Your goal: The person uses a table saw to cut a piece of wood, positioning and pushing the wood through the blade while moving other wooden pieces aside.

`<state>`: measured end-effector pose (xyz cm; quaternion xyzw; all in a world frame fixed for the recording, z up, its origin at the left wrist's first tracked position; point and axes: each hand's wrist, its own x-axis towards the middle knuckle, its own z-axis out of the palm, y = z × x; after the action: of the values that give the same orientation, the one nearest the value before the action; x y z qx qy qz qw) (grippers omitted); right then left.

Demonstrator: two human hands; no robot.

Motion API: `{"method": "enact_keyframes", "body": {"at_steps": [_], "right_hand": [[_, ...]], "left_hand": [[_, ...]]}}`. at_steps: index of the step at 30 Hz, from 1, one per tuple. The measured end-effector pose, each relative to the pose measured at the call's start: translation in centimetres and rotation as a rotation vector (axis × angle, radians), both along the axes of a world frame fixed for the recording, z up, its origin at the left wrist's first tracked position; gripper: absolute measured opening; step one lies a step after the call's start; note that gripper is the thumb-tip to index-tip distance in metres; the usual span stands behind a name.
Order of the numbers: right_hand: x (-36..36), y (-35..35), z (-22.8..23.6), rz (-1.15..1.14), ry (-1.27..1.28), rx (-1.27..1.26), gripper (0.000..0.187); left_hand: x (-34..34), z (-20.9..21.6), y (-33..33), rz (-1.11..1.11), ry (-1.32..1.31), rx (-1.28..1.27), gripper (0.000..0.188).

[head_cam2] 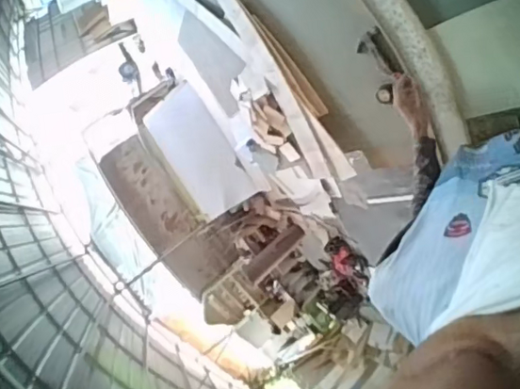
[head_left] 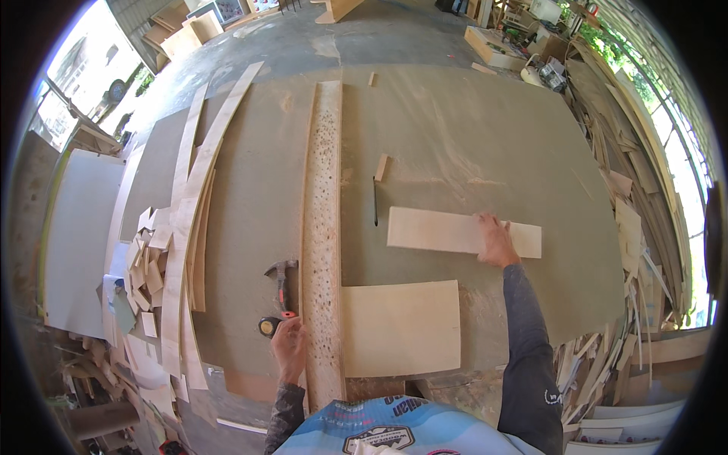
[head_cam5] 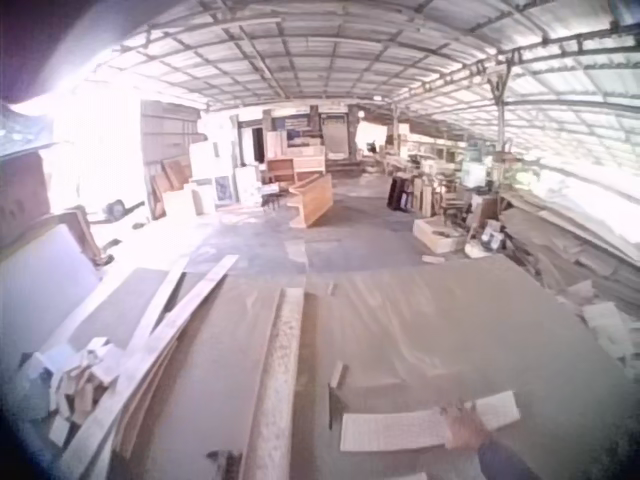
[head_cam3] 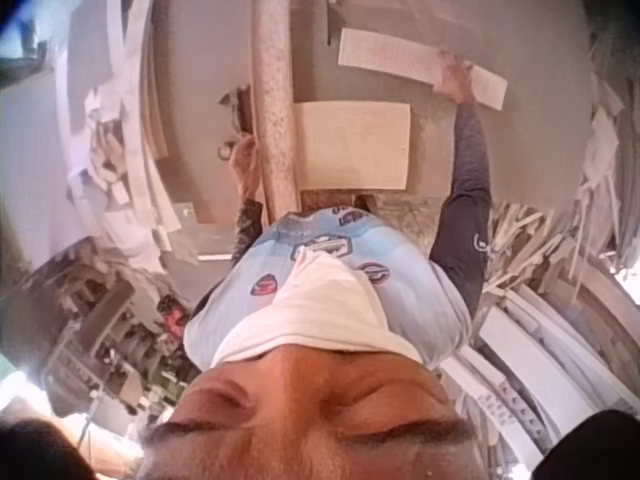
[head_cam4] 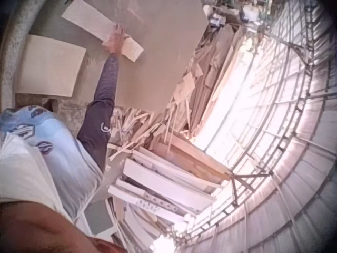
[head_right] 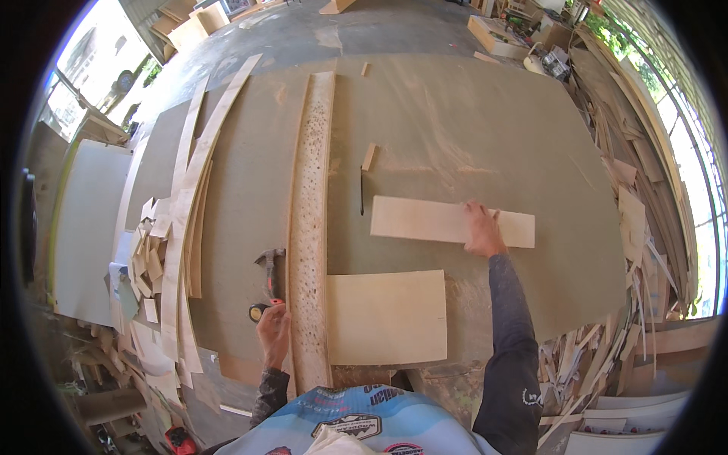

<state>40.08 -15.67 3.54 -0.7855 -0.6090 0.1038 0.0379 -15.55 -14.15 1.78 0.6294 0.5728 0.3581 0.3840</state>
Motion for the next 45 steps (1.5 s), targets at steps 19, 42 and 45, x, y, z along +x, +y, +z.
{"method": "enact_keyframes", "body": {"at_steps": [19, 42, 45], "right_hand": [[-7.4, 2.7, -8.1, 0.392, 0.197, -0.041, 0.061], [-29.7, -16.1, -5.6, 0.046, 0.458, 0.391, 0.047], [-31.3, -19.3, -4.9, 0.091, 0.456, 0.34, 0.053]], "left_hand": [[11.4, -1.6, 1.6, -0.846, 0.816, 0.192, 0.106], [15.5, -5.0, 13.2, -0.887, 0.963, 0.243, 0.012], [16.8, -5.4, 13.1, -0.812, 0.997, 0.426, 0.016]]}}
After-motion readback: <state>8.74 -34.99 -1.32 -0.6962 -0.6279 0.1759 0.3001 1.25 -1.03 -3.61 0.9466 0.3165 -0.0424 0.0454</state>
